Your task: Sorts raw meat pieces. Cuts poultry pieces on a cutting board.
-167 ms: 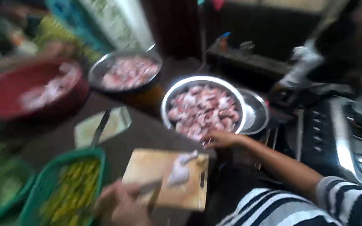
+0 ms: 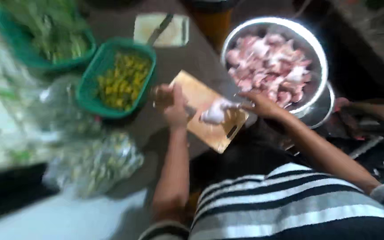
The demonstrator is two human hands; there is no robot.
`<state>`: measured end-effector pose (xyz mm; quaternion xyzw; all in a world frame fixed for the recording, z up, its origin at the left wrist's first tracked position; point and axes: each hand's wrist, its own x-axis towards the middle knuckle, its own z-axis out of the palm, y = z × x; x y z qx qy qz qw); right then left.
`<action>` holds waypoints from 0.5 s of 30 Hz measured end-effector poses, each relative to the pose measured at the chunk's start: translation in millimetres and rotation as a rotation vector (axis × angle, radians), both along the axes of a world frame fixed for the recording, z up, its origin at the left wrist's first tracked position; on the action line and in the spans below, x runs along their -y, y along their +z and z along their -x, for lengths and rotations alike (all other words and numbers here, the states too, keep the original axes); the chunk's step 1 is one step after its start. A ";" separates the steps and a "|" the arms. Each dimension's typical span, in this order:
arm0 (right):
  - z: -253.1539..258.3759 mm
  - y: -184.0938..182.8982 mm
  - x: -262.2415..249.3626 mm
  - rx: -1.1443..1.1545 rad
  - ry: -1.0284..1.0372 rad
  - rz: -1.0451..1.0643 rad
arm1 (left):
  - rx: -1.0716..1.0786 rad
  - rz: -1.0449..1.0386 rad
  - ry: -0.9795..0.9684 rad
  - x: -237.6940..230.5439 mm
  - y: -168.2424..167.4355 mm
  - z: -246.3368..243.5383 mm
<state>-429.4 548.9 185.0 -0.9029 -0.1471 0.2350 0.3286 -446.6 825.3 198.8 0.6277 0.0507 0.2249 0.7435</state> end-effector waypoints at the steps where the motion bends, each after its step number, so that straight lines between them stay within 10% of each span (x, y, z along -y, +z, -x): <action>1: -2.4 -13.1 -10.3 0.025 0.045 0.021 | 0.074 0.025 0.009 -2.3 -4.3 -1.3; 10: -26.8 -70.0 -59.4 0.027 0.262 0.293 | 0.401 0.212 0.034 11.4 59.6 57.8; 15: -37.2 -82.7 -59.2 0.052 0.229 0.209 | 0.256 0.103 0.041 43.3 17.8 65.1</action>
